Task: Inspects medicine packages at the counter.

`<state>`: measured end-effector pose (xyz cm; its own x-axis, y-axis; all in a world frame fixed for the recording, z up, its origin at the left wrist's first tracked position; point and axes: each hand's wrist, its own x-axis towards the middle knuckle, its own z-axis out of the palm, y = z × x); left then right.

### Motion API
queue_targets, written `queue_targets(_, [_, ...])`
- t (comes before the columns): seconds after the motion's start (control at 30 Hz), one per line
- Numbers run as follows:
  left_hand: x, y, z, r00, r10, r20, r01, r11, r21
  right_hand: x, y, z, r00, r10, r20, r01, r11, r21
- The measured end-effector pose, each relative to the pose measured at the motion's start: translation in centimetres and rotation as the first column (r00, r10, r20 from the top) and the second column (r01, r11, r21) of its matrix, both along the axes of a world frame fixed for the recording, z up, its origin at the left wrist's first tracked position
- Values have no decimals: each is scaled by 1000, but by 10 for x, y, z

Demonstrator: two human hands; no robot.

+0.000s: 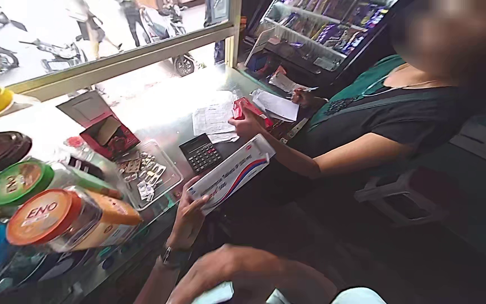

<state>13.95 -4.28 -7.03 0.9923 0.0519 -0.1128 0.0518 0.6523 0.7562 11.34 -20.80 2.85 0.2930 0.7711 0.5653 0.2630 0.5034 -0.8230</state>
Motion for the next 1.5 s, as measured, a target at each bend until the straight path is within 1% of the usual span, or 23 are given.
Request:
queue_targets(0.03, [12,-2,9,1000,5,16,-5,1000,21,11,-11,-8,994,-106,-20,105,993,-55])
queue_targets(0.07, [26,-4,17,999,4,32,-5,999,39,24,-22,-17,966,-259,-16,256,961,-104])
queue_targets(0.1, [37,-6,24,999,-7,38,5,999,48,36,-33,-27,898,-440,6,436,889,-140])
queue_targets(0.17, [46,-6,28,999,-12,43,8,996,91,54,-49,-49,670,-741,45,736,654,-173])
queue_targets(0.2, [47,-6,28,999,0,44,-5,993,120,63,-53,-61,536,-840,83,837,516,-180])
queue_targets(0.27, [44,-4,25,999,24,37,-30,989,146,72,-54,-86,279,-941,191,956,255,-144])
queue_targets(0.3, [44,-3,25,999,33,42,-39,987,156,76,-52,-96,167,-954,249,985,149,-89])
queue_targets(0.37, [38,-2,22,998,46,48,-55,979,197,74,-47,-110,34,-934,357,999,29,-19])
queue_targets(0.4, [34,-2,19,998,49,50,-59,973,224,72,-44,-115,-6,-903,429,1000,-17,-22])
queue_targets(0.43, [29,-2,16,997,56,44,-65,967,247,70,-41,-117,-15,-862,507,997,-50,-55])
queue_targets(0.47, [24,-1,12,997,67,30,-73,961,266,67,-39,-119,8,-833,553,993,-60,-105])
queue_targets(0.5, [20,2,9,997,80,8,-79,956,282,62,-37,-122,27,-833,553,991,-50,-124])
queue_targets(0.57, [14,5,6,995,96,-33,-84,960,266,54,-33,-128,40,-860,508,996,-9,-94])
queue_targets(0.6, [14,6,6,994,103,-43,-90,966,244,53,-29,-128,47,-854,519,995,-8,-104])
queue_targets(0.67, [11,7,7,993,111,-48,-98,969,226,52,-25,-129,107,-816,568,981,-6,-193])
queue_targets(0.77, [15,8,12,993,119,-19,-111,965,238,53,-24,-126,122,-835,536,984,31,-176])
queue_targets(0.87, [12,11,11,992,125,18,-126,963,238,51,-22,-123,144,-810,568,976,22,-216])
queue_targets(0.97, [10,14,12,991,126,51,-135,957,258,49,-21,-121,152,-843,515,981,67,-181])
queue_targets(1.03, [5,16,11,990,134,46,-141,960,242,46,-19,-119,164,-817,553,977,57,-206])
queue_targets(1.13, [-2,18,11,984,175,33,-178,948,265,48,-18,-127,265,-757,598,945,80,-317])
queue_targets(1.33, [-16,23,7,975,222,11,-219,952,213,42,-15,-130,316,-760,568,934,142,-329])
queue_targets(1.43, [-21,26,6,969,246,-4,-240,948,210,42,-12,-133,371,-758,536,916,204,-345])
queue_targets(1.5, [-27,26,3,965,263,-3,-254,935,247,43,-16,-131,416,-821,392,900,308,-309])
